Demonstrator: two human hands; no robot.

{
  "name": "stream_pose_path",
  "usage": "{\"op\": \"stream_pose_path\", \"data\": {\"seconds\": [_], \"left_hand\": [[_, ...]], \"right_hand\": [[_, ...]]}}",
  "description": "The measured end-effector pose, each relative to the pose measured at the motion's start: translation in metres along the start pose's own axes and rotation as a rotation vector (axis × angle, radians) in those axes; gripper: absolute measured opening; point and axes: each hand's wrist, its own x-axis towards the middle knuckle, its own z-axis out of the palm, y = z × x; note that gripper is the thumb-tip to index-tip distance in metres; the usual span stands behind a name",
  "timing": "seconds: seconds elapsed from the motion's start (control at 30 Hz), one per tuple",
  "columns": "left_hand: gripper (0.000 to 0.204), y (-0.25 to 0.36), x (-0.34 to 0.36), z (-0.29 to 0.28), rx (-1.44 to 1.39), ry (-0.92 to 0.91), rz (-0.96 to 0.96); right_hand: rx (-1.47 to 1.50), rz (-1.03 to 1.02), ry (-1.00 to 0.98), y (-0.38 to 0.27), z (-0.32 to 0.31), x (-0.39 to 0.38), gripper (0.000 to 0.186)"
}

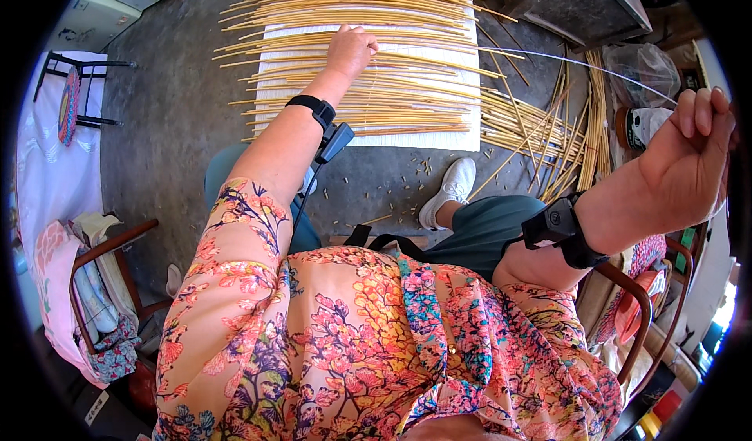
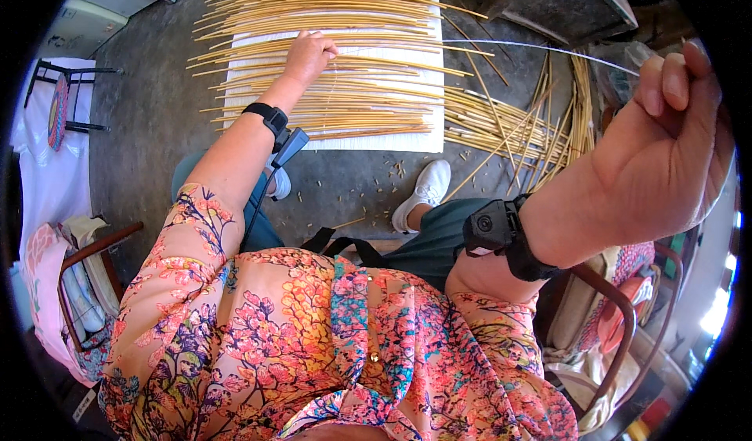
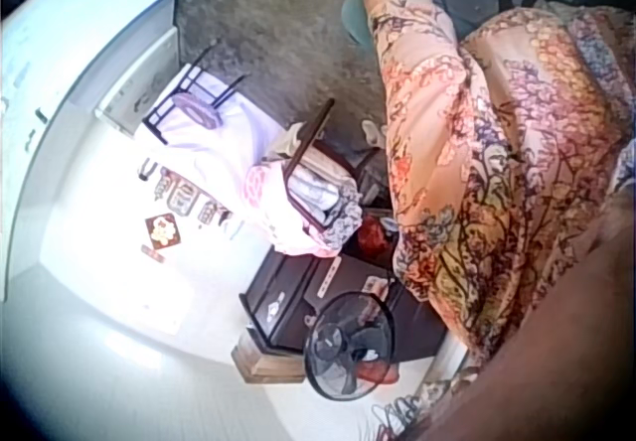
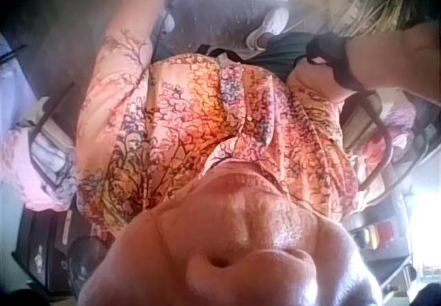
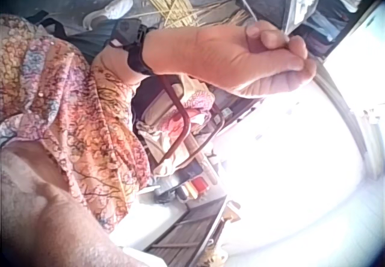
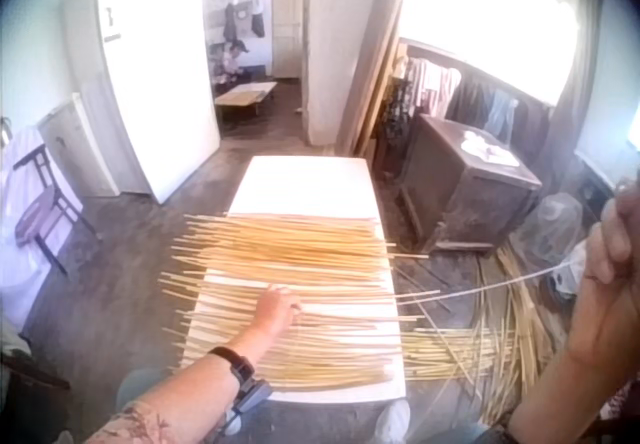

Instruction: The person ties long bamboo strips together using a needle and string, wrapping the string around a group of strips and then individually around one strip to secure them in a row.

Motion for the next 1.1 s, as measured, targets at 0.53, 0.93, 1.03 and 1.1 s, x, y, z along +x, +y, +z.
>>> {"op": "stream_pose_path", "data": {"seconds": [0.53, 0.93, 1.03, 1.1], "left_hand": [[0.011, 0.003, -0.002, 0.002, 0.014, 0.042, -0.057], [0.064, 0.015, -0.047, -0.011, 0.368, -0.188, 0.074], [0.082, 0.011, -0.057, -0.003, 0.382, -0.339, 0.039], [0.084, 0.011, -0.057, 0.0, 0.361, -0.345, 0.039]], "right_hand": [[-0.002, -0.002, -0.038, 0.002, 0.003, -0.001, 0.017], [-0.224, 0.003, 0.056, 0.018, 0.013, -0.008, 0.014], [-0.248, 0.0, 0.085, 0.023, 0.017, -0.008, 0.015], [-0.267, 0.008, 0.092, 0.024, 0.02, -0.009, 0.015]]}}
